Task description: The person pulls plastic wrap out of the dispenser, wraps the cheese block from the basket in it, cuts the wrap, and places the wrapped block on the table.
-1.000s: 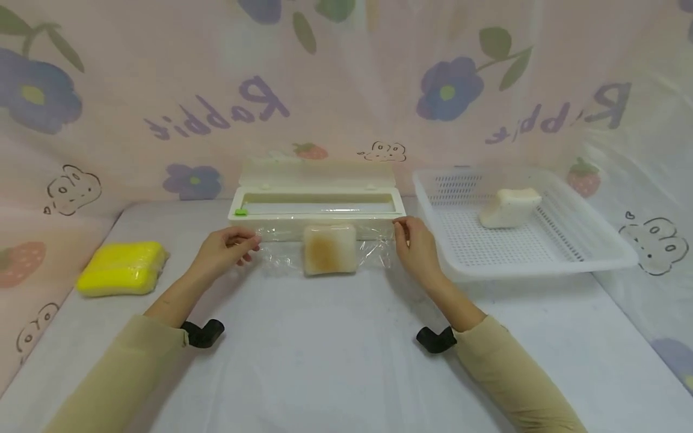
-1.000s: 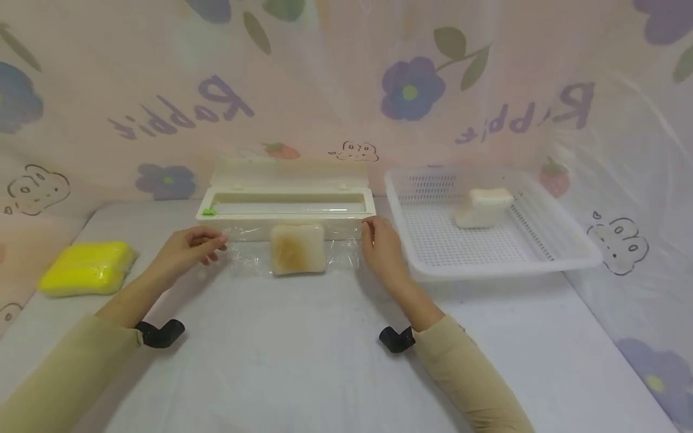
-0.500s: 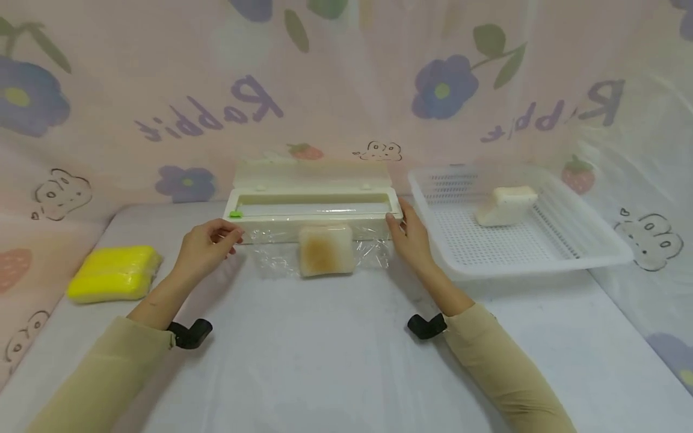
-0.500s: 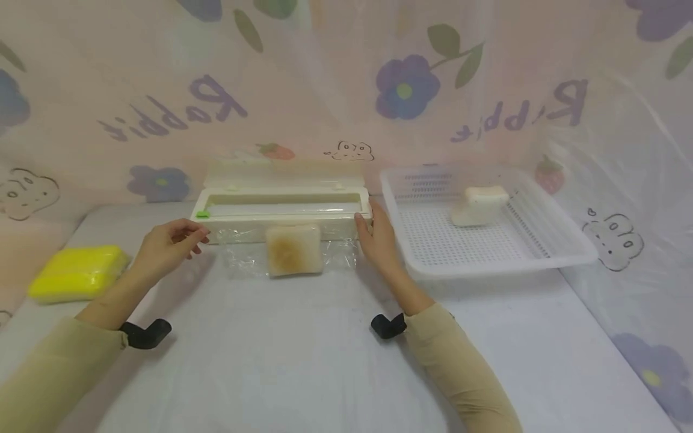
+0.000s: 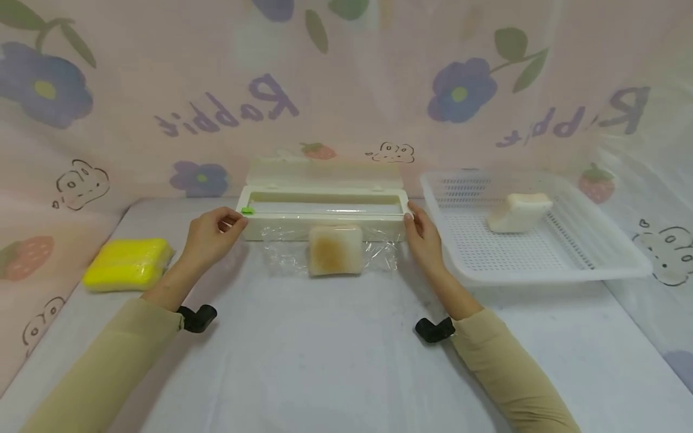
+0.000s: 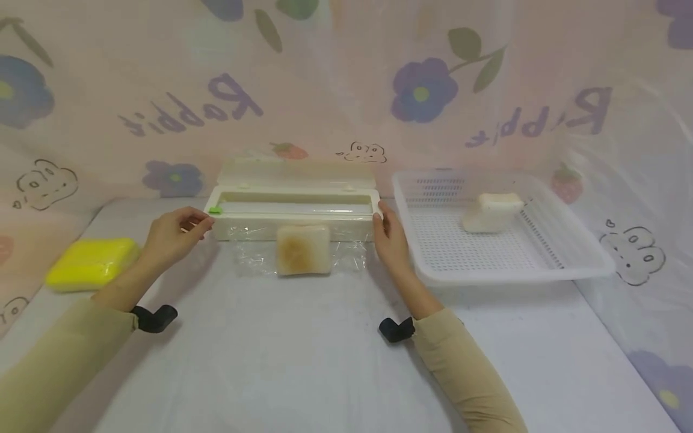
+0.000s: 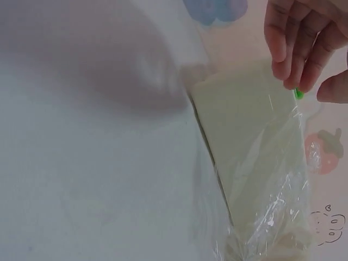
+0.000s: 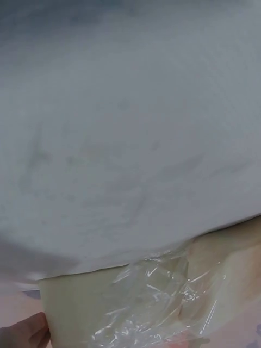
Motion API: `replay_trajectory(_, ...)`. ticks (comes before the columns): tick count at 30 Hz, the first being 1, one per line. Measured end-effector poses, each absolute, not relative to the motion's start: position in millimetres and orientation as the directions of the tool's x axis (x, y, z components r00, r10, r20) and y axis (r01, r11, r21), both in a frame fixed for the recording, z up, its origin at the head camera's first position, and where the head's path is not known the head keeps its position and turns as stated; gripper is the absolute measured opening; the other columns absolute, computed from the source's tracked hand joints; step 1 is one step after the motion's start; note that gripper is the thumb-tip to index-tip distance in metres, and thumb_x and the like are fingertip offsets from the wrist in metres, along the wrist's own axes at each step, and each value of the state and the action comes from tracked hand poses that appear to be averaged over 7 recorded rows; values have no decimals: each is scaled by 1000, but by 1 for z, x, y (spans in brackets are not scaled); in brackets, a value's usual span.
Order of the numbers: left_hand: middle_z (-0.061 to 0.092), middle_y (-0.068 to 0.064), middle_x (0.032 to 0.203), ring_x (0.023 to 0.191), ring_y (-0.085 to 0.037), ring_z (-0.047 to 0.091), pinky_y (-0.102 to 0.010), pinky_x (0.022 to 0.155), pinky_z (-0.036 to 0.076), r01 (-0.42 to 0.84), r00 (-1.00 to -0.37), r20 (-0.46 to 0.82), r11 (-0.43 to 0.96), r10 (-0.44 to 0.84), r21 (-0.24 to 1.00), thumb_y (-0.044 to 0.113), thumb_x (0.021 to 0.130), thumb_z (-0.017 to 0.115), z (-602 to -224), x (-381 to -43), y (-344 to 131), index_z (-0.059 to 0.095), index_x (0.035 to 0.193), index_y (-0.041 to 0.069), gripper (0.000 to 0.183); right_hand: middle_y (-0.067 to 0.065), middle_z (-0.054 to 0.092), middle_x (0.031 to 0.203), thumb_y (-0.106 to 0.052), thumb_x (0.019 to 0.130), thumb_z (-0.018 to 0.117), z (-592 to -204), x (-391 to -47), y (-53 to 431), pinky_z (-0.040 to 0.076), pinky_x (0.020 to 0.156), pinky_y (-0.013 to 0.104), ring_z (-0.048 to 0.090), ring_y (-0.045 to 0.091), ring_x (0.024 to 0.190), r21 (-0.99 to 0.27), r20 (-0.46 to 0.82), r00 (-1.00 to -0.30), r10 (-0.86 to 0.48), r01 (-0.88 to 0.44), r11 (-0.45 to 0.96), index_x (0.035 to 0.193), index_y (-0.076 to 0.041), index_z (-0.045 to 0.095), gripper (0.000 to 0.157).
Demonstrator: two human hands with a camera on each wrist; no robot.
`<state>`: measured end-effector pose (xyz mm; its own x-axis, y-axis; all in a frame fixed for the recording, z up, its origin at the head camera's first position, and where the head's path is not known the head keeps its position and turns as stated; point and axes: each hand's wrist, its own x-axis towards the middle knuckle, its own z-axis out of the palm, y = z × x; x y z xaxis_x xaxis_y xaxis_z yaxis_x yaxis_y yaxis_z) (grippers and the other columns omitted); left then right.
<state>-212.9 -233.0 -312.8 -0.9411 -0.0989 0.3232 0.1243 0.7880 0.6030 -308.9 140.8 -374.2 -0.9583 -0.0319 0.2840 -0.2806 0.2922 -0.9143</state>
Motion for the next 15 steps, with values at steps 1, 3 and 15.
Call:
replay_trajectory(1, 67, -20, 92, 81, -30, 61, -33, 67, 44, 141, -931, 353, 796, -97, 589, 21, 95, 58, -313, -214, -234, 65, 100, -2, 24, 21, 46, 143, -19, 102, 44, -375, -310, 141, 38, 110, 38, 46, 32, 131, -914, 282, -958, -43, -282, 291, 143, -2, 41, 44)
replay_trajectory(3, 65, -21, 95, 83, -33, 60, -38, 71, 46, 178, -912, 405, 820, -70, 543, 16, 94, 59, -312, -217, -236, 65, 100, -3, 21, 22, 43, 145, -18, 102, 45, -378, -311, 143, 36, 111, 38, 43, 32, 134, -916, 277, -958, -72, -286, 280, 144, -2, 40, 45)
replay_trajectory(15, 60, -23, 111, 103, -39, 56, -51, 90, 45, 309, -942, 228, 899, 245, 310, 3, 91, 61, -286, -242, -248, 63, 112, -7, 23, 23, 40, 147, -24, 102, 45, -378, -313, 153, 36, 110, 42, 44, 35, 132, -947, 201, -965, -170, -236, 218, 150, -10, 31, 52)
